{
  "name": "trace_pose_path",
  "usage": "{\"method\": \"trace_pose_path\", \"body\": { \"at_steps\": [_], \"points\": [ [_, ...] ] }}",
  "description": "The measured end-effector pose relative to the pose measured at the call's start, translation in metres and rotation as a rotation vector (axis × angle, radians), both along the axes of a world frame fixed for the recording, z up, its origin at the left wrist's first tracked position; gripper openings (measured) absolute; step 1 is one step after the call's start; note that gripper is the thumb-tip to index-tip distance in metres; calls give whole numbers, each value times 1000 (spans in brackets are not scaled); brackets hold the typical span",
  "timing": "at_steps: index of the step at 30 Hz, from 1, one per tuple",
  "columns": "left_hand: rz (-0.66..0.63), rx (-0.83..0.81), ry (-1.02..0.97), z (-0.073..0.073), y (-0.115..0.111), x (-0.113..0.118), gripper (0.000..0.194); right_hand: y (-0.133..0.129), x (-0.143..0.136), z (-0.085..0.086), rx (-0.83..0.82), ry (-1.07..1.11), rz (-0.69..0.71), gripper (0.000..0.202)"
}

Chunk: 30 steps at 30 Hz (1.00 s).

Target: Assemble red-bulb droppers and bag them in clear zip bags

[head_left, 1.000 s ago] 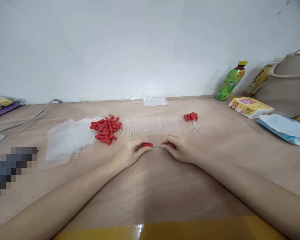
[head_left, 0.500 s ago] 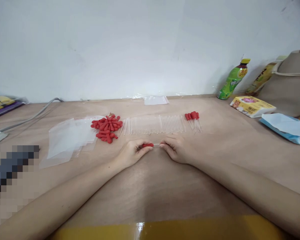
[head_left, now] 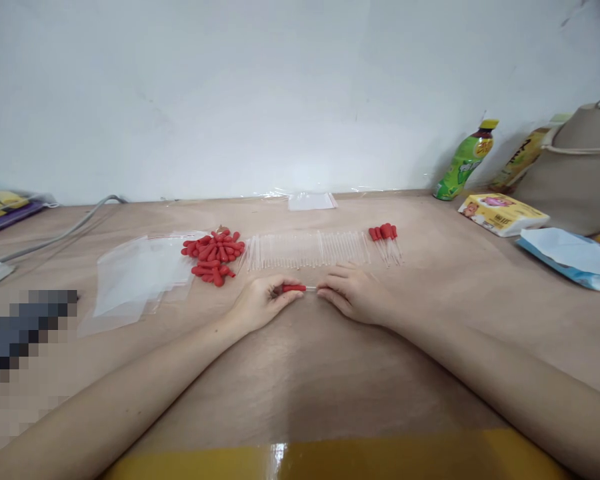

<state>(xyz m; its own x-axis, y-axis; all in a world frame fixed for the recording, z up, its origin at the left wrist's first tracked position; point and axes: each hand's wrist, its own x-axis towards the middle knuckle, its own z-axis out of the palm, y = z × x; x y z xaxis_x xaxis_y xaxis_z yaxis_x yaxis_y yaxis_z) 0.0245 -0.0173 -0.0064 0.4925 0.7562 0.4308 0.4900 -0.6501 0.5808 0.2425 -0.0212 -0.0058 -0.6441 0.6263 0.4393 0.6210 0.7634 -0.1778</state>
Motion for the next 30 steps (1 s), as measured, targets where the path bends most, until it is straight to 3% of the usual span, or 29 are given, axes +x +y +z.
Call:
{"method": "trace_pose_path", "body": {
  "at_steps": [5, 10, 13, 16, 20, 22, 30],
  "points": [
    [58, 13, -19, -3, -3, 0, 15, -5, -2, 4, 154, -78, -60, 27],
    [21, -70, -9, 0, -1, -1, 17, -8, -5, 0, 196, -88, -60, 27],
    [0, -136, 4, 0, 4, -3, 40, -4, 3, 1, 136, -51, -106, 25],
    [6, -164, -19, -2, 8, -5, 53, 10, 22, 10, -19, 107, -332, 23],
    [-7, -124, 53, 0, 7, -5, 34, 35, 52, 29, -150, 192, -811, 26],
    [-7, -89, 88, 2, 5, -4, 28, 46, 62, 34, -200, 123, -953, 30],
    [-53, -36, 117, 4, 5, -4, 22, 60, 73, 19, -243, -50, -1090, 33]
  ]
}}
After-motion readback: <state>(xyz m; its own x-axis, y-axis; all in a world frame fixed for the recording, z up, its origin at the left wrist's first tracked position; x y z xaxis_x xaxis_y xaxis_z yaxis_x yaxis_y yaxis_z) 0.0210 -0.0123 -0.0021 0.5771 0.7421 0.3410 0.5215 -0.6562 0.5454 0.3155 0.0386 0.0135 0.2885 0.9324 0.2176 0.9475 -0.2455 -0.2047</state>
